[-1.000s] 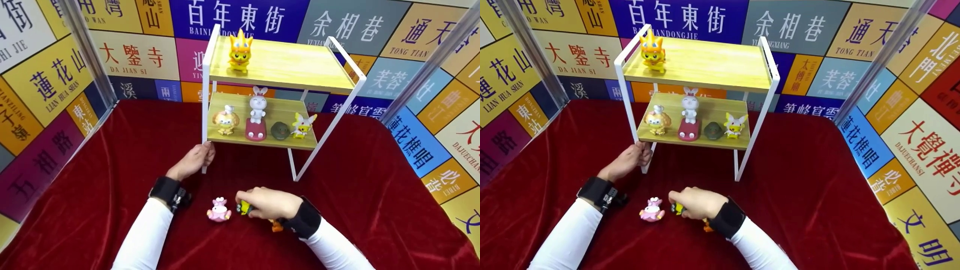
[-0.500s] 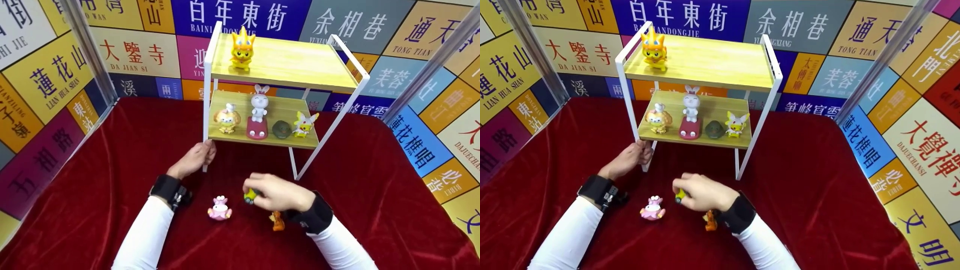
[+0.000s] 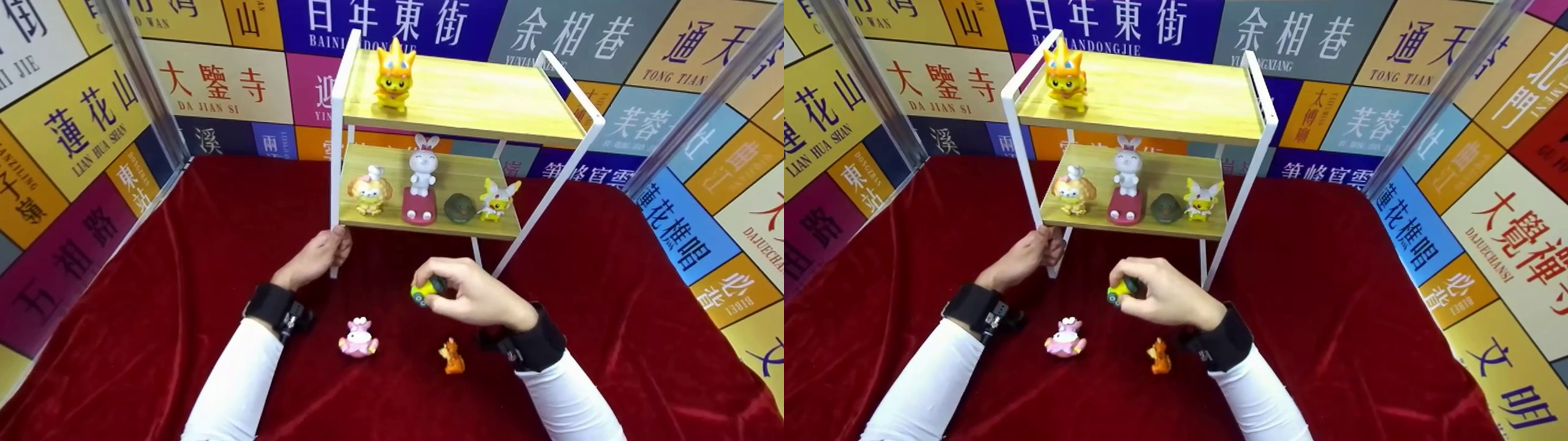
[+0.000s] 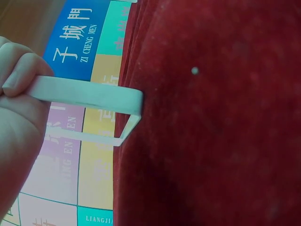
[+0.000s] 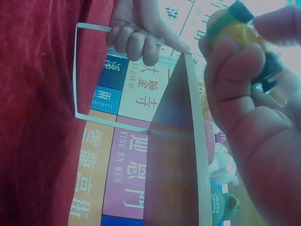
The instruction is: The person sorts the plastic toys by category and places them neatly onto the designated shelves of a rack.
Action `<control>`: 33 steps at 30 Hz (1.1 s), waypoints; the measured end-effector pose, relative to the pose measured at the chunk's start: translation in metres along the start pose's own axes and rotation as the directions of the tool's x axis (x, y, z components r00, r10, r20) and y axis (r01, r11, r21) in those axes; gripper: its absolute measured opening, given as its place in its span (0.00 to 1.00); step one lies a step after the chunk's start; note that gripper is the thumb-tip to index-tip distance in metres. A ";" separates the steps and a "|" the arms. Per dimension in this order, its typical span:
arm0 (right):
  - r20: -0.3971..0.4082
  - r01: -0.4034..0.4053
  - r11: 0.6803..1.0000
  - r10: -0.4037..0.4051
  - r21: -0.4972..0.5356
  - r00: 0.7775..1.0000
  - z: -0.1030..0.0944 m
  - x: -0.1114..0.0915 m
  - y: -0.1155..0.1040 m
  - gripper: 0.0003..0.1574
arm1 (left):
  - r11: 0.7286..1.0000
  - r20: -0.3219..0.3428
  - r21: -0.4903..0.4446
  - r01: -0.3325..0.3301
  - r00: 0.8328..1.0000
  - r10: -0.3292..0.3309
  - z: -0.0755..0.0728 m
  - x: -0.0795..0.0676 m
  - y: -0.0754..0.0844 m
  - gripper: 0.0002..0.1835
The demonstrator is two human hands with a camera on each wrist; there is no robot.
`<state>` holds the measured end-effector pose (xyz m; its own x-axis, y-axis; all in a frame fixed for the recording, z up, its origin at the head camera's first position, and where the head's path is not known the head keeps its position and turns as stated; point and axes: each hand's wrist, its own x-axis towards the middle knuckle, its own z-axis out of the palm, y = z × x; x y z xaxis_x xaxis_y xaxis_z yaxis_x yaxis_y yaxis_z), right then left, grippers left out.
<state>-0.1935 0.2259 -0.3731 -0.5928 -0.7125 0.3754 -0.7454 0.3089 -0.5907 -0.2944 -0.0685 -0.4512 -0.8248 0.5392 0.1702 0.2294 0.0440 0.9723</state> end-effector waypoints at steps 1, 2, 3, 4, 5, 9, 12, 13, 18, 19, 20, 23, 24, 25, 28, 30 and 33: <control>-0.010 0.007 1.000 -0.007 0.013 1.000 0.000 0.000 0.000 0.16 | 1.000 -0.001 0.004 -0.001 1.000 0.001 0.000 0.000 0.000 0.29; -0.021 0.010 1.000 -0.009 0.022 1.000 -0.001 0.000 0.000 0.15 | 1.000 -0.002 0.009 0.000 1.000 0.000 0.000 0.000 0.000 0.29; -0.030 0.007 1.000 -0.006 0.027 1.000 -0.001 0.000 0.000 0.15 | 1.000 -0.002 0.012 0.000 1.000 0.000 0.000 0.000 0.000 0.29; -0.037 0.000 0.999 0.001 0.033 0.999 -0.001 -0.001 0.000 0.15 | 1.000 -0.002 0.011 0.002 1.000 -0.002 0.000 0.000 0.000 0.29; -0.043 -0.009 0.999 0.011 0.036 0.999 -0.001 -0.001 -0.001 0.14 | 1.000 -0.002 0.011 0.003 1.000 -0.003 0.000 0.000 0.000 0.29; -0.059 -0.039 0.998 0.042 0.047 0.997 -0.002 -0.001 -0.001 0.15 | 1.000 -0.008 0.006 0.015 1.000 -0.015 0.000 -0.001 0.001 0.27; -0.073 -0.038 0.999 0.040 0.034 0.997 -0.002 -0.001 -0.002 0.16 | 1.000 -0.008 0.008 0.019 1.000 -0.019 0.000 0.000 0.001 0.26; -0.077 -0.038 0.999 0.040 0.025 0.996 -0.002 -0.001 -0.002 0.18 | 1.000 -0.008 0.007 0.018 1.000 -0.018 0.000 0.000 0.001 0.26; -0.089 -0.028 1.000 0.027 -0.009 0.996 -0.005 -0.001 -0.004 0.30 | 1.000 0.008 -0.006 -0.011 1.000 0.011 0.000 0.000 0.000 0.29; -0.088 -0.025 1.000 0.025 -0.008 0.996 -0.006 -0.001 -0.004 0.30 | 1.000 0.009 -0.010 -0.014 1.000 0.014 0.000 -0.001 -0.001 0.29; -0.088 -0.019 1.000 0.018 -0.007 0.996 -0.007 -0.001 -0.005 0.30 | 1.000 0.011 -0.011 -0.019 1.000 0.019 -0.001 -0.001 -0.002 0.30; -0.090 0.004 1.000 -0.004 -0.005 0.996 -0.010 -0.002 -0.006 0.26 | 1.000 0.010 -0.009 -0.022 1.000 0.023 -0.001 -0.002 -0.003 0.31; -0.093 0.013 1.000 -0.013 -0.007 0.996 -0.011 -0.002 -0.005 0.25 | 1.000 0.011 -0.008 -0.022 1.000 0.022 -0.001 -0.003 -0.002 0.31; -0.102 0.028 1.000 -0.029 -0.010 0.994 -0.011 -0.002 -0.005 0.24 | 1.000 0.011 -0.010 -0.020 1.000 0.020 -0.001 -0.003 -0.002 0.31; -0.125 0.052 0.998 -0.055 -0.024 0.991 -0.012 -0.001 -0.003 0.20 | 1.000 0.004 -0.009 -0.013 1.000 0.013 -0.001 -0.002 -0.001 0.31; -0.139 0.056 0.998 -0.059 -0.021 0.989 -0.013 -0.001 -0.003 0.18 | 1.000 -0.001 -0.007 -0.007 1.000 0.007 -0.001 -0.002 0.000 0.30; -0.155 0.053 0.999 -0.051 0.007 0.987 -0.014 -0.003 -0.005 0.16 | 1.000 -0.003 0.002 0.002 1.000 -0.002 0.001 -0.001 0.001 0.27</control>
<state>-0.1926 0.2352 -0.3615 -0.5939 -0.6212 0.5113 -0.7737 0.2666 -0.5747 -0.2930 -0.0684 -0.4508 -0.8270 0.5362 0.1689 0.2286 0.0463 0.9724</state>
